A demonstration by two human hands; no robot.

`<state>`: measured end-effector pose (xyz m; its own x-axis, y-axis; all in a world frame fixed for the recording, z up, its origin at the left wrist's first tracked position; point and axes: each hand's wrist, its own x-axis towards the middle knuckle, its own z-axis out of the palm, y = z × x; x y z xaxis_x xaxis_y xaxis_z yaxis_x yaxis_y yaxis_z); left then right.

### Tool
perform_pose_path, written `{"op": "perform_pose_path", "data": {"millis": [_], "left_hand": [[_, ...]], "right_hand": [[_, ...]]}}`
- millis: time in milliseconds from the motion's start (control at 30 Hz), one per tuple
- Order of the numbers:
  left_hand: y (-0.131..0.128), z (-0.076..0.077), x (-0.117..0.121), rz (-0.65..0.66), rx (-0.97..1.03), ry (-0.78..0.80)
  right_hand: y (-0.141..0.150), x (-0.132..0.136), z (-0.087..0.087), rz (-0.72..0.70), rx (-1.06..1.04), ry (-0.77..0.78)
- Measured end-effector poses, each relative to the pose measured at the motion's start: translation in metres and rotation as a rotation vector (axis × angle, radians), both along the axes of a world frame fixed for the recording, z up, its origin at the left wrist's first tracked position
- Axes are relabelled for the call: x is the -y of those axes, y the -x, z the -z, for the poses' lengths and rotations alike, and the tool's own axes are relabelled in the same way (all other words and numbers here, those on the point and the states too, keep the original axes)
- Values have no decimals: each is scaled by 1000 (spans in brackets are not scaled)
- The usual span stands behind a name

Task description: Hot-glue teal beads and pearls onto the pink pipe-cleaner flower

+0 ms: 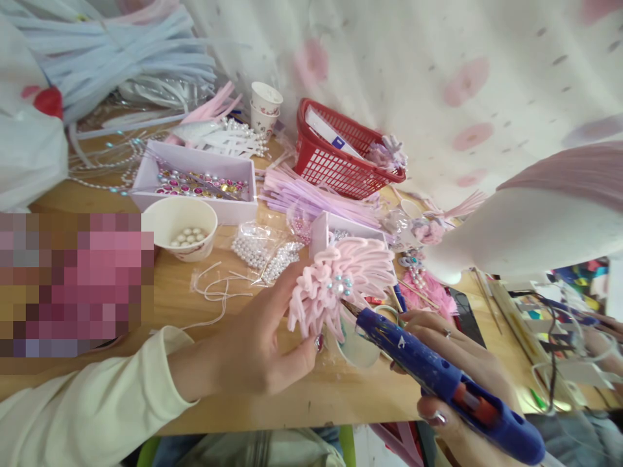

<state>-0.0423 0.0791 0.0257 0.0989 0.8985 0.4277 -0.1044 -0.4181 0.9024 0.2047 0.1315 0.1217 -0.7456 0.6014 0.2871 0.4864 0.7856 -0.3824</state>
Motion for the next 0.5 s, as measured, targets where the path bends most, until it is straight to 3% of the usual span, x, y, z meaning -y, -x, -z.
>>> {"op": "perform_pose_path", "data": {"millis": [167,500], "left_hand": [[2,-1,1,31,-1,7],[-5,-1,2,-45,153,114]], "right_hand": [[-1,5,0,52,-23,23],[-1,3,-3,63,-33,3]]}}
